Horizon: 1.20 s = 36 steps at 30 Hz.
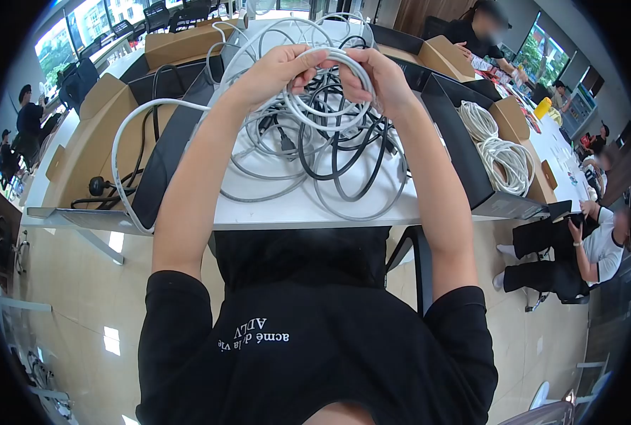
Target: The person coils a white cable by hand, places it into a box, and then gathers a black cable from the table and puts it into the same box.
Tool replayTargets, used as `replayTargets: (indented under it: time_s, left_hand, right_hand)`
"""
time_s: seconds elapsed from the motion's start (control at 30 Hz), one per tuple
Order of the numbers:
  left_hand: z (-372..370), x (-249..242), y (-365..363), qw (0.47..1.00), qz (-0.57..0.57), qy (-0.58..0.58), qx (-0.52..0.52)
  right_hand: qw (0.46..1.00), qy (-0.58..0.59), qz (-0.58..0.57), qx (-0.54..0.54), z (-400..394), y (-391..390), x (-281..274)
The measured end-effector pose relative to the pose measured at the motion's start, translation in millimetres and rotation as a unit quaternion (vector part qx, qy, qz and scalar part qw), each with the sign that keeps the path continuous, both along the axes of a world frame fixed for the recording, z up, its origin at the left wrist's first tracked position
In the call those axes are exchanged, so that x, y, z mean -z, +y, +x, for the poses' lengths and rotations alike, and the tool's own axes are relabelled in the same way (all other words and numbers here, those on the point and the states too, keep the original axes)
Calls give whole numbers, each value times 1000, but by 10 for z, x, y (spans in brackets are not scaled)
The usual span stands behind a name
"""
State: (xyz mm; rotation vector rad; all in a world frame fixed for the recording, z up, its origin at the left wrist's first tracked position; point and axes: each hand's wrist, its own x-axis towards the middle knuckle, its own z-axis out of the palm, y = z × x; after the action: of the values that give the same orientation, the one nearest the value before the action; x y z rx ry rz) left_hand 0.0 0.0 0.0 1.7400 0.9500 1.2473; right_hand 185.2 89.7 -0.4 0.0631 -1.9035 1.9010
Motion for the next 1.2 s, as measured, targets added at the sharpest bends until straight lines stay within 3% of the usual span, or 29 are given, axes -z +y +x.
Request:
replayTargets:
  time_s: [0.2, 0.3, 0.37, 0.4, 0.47, 0.57, 0.6, 0.73, 0.83, 0.87, 0.97, 1.0, 1.1, 1.2]
  left_hand:
    - [13, 59, 11, 989, 50, 95, -99]
    - [32, 98, 14, 969, 101, 151, -168]
    - [18, 93, 15, 963, 87, 171, -189]
    - [21, 106, 27, 950, 142, 187, -209]
    - [53, 148, 65, 912, 249, 215, -245]
    - [119, 113, 75, 758, 477, 280, -345]
    - [168, 68, -17, 797, 438, 275, -312]
    - [415, 33, -212, 821, 458, 295, -171]
    - [590, 12, -398, 857, 429, 274, -79]
    - [607, -21, -417, 833, 474, 271, -96]
    - [519, -211, -536, 863, 422, 254, -111]
    - [448, -264, -577, 908, 331, 235, -108]
    - [118, -315, -481, 965, 158, 206, -46]
    - [102, -169, -370, 946, 210, 233, -79]
  right_hand:
    - [980, -98, 93, 146, -13, -228, -46]
    - [970, -97, 74, 212, -88, -319, 13]
    - [978, -74, 37, 190, -104, -264, 30]
    - [982, -62, 19, 179, -108, -250, 25]
    - [983, -55, -12, 177, -85, -254, -28]
    - [973, -13, -27, 228, 0, -213, -97]
    - [967, 7, -26, 254, 43, -169, -120]
    - [952, 96, -56, 284, 265, 129, -131]
    - [945, 63, -57, 314, 387, 238, -121]
    - [949, 22, -11, 313, 441, 261, -128]
    - [964, -35, 11, 263, 537, 214, -160]
    - [969, -38, 8, 244, 568, 202, -183]
    - [974, -50, 47, 214, 645, 182, -221]
    - [981, -19, 32, 188, 603, 135, -240]
